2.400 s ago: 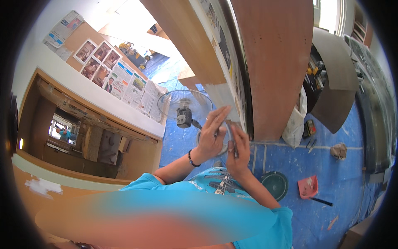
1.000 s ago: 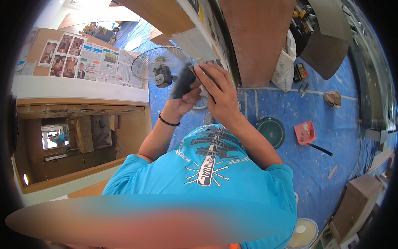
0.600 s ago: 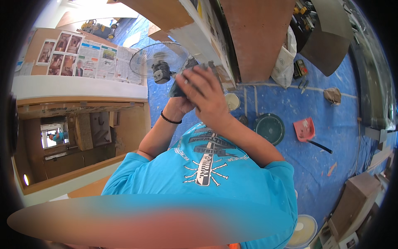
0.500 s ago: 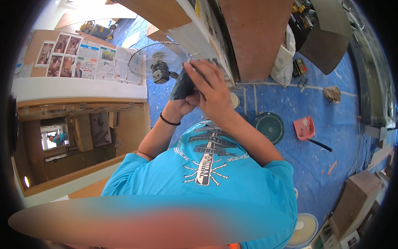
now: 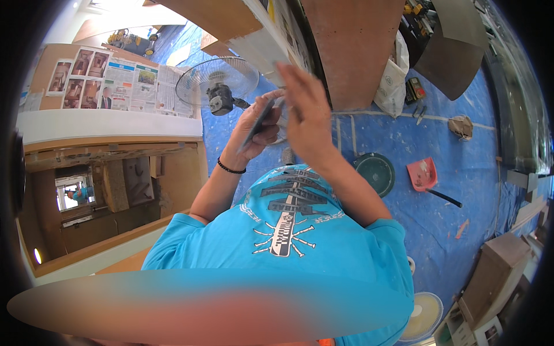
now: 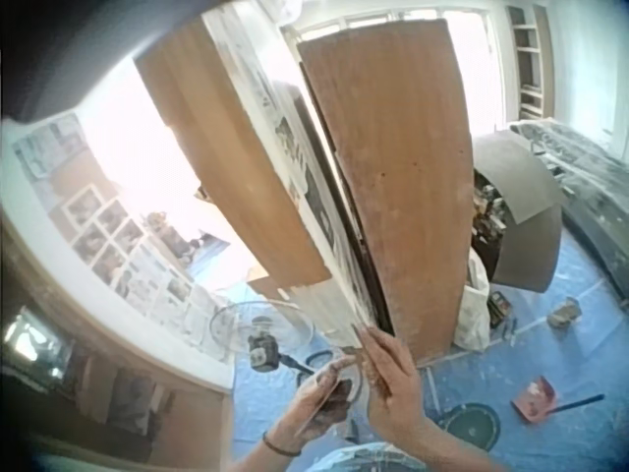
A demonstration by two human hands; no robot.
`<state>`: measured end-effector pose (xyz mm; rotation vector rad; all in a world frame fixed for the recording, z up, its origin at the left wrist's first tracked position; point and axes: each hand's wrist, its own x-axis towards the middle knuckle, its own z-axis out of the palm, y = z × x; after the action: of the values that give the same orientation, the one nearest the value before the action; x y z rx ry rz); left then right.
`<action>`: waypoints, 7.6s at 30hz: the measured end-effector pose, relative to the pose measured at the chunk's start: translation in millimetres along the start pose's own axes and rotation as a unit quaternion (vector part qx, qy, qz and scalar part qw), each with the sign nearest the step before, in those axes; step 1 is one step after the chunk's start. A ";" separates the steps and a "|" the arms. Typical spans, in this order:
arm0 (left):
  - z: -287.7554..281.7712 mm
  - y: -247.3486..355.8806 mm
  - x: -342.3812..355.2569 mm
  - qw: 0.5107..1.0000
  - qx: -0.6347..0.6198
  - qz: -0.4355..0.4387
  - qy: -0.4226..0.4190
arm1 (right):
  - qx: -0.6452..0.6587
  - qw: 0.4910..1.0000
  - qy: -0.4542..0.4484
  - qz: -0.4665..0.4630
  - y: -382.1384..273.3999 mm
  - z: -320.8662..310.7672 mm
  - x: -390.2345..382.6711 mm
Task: The person applies white wall compound to a wall using a putty knife and a hawk. They repeatedly scoop compound from a bucket, transfer it to the hawk, and spread it onto the wall surface in smooth strokes.
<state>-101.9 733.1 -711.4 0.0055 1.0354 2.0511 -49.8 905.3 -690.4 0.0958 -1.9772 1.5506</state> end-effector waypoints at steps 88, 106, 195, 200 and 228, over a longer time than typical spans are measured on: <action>143.9 253.9 -59.7 0.120 0.864 0.478 0.102 | 0.024 0.982 0.155 0.108 58.6 -73.6 -55.5; 70.1 209.8 -87.0 0.593 0.750 0.278 -0.090 | 0.073 0.956 0.196 0.204 64.5 -86.2 -63.4; -149.8 -366.1 243.0 0.441 0.802 -0.087 -0.393 | 0.126 0.400 0.643 0.641 295.8 100.2 -517.3; -81.9 -402.1 228.7 0.497 0.781 -0.133 -0.353 | 0.095 0.365 0.746 0.548 262.8 53.6 -541.4; 61.5 -551.1 277.4 0.218 0.645 0.338 -0.649 | -0.194 0.426 0.478 0.744 324.7 -101.4 -506.1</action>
<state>101.3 1139.6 -1133.2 2.7903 1.0432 0.1489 266.1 941.3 -1210.7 -2.6669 -0.9443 1.0645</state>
